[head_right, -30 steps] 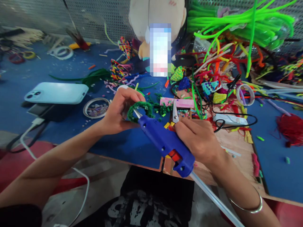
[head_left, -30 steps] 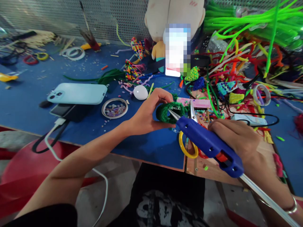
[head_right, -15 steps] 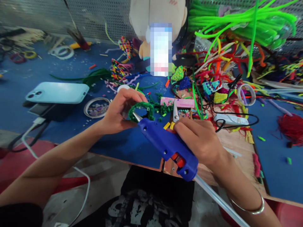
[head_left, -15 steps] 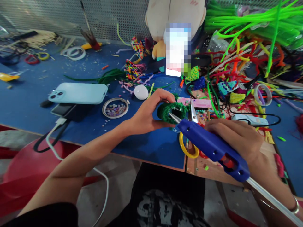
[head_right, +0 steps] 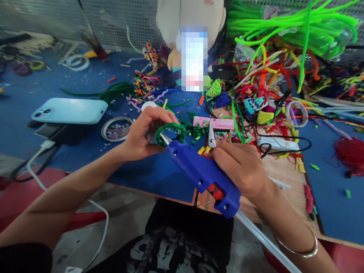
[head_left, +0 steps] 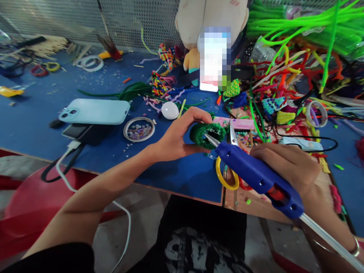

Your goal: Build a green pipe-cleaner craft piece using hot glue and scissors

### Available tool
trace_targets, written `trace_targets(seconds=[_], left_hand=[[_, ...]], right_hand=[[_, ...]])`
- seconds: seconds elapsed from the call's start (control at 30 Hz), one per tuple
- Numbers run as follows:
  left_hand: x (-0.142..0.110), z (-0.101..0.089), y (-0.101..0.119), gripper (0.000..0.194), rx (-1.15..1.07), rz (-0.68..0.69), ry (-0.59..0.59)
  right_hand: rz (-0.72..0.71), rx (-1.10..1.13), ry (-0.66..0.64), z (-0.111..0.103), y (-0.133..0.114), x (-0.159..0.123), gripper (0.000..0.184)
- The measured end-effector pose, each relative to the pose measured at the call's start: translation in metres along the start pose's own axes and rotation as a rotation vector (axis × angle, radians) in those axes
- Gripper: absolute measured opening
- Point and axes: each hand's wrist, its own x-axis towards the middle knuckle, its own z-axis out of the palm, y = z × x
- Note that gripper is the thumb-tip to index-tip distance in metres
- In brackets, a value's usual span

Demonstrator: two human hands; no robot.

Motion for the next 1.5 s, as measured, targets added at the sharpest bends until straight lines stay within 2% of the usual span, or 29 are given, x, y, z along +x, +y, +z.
trace_targets(seconds=[0.43,0.7,0.87,1.1,1.33,1.5], left_hand=[[-0.0005,-0.0013,0.0002,0.046,-0.016,-0.037,-0.010],[-0.0008,-0.0019,-0.0001,0.048,-0.004,-0.018,-0.018],[-0.0007,-0.0021,0.0003,0.048,0.015,-0.021,-0.024],[0.0004,-0.0033,0.0017,0.046,0.030,0.000,-0.029],[0.0019,-0.0038,0.0044,0.041,0.063,0.004,-0.013],[0.0031,-0.0046,0.0049,0.040,0.098,0.019,-0.034]], right_hand=[[0.009,0.024,0.003,0.0034,0.0020,-0.0035,0.028],[-0.007,-0.046,0.008,0.0033,0.0009,-0.0026,0.032],[-0.031,-0.056,0.012,0.0036,0.0012,-0.0026,0.028],[0.008,0.035,0.014,0.0023,0.0022,-0.0020,0.027],[0.012,0.190,0.084,0.0088,0.0026,-0.0015,0.019],[-0.012,0.151,0.051,0.0076,0.0039,-0.0015,0.021]])
